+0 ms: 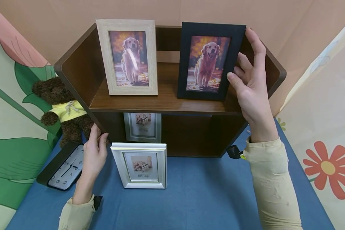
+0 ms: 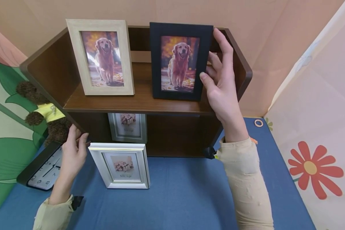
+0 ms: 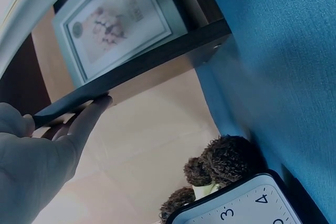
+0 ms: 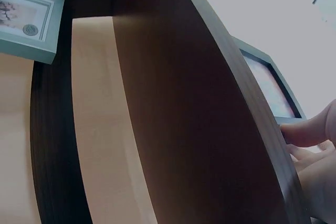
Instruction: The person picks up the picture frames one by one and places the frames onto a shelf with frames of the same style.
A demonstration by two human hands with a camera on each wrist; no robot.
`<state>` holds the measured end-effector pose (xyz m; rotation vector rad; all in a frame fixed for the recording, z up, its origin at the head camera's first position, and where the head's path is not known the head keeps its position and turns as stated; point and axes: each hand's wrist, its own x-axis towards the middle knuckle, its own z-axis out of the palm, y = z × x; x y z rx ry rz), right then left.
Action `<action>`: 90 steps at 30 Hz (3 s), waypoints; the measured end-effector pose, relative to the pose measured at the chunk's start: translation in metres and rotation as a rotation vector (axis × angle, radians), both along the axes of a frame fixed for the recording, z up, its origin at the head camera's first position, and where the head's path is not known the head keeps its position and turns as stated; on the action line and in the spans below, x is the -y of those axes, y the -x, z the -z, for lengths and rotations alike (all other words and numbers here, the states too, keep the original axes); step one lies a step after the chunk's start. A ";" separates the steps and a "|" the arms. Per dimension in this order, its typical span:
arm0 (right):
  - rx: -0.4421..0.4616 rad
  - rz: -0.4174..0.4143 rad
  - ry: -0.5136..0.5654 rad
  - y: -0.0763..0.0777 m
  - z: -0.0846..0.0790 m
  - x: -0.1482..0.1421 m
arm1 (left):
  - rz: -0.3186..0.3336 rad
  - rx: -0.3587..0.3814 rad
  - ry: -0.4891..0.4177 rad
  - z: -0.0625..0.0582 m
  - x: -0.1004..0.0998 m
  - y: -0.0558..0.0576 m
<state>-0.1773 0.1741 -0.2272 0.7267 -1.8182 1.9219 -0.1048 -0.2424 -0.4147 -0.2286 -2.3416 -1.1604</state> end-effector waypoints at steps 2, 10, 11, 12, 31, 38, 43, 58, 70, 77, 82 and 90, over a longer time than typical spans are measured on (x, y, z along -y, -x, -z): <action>0.011 -0.008 0.002 0.000 -0.001 0.000 | 0.003 -0.005 -0.004 0.000 0.000 0.000; 0.062 0.052 -0.097 0.004 0.000 0.001 | -0.001 0.002 -0.008 0.000 0.000 0.000; 0.066 0.056 -0.102 0.005 0.000 0.001 | 0.000 0.005 -0.009 0.000 0.000 0.000; 0.071 0.060 -0.106 0.005 0.000 0.001 | 0.000 0.008 -0.010 0.000 0.000 0.000; 0.101 0.060 -0.079 -0.006 0.000 -0.003 | -0.004 0.008 -0.006 0.000 -0.001 -0.001; 0.008 0.110 -0.183 -0.027 0.001 -0.004 | 0.005 -0.010 -0.008 0.000 0.000 -0.001; -0.054 0.148 -0.268 -0.045 0.005 -0.004 | 0.010 -0.025 -0.010 0.000 0.000 -0.001; -0.131 0.129 -0.281 -0.096 0.036 0.002 | 0.002 0.005 -0.005 -0.001 0.000 -0.002; -0.128 0.096 -0.221 -0.112 0.059 0.009 | 0.002 0.024 -0.021 -0.002 -0.001 -0.002; -0.168 0.058 -0.250 -0.119 0.080 0.011 | 0.008 0.009 -0.023 -0.001 -0.001 -0.001; -0.187 0.021 -0.262 -0.120 0.098 0.014 | 0.018 -0.031 -0.018 -0.001 0.000 -0.001; -0.237 0.031 -0.330 -0.118 0.119 0.018 | 0.011 -0.028 -0.010 -0.002 -0.001 -0.001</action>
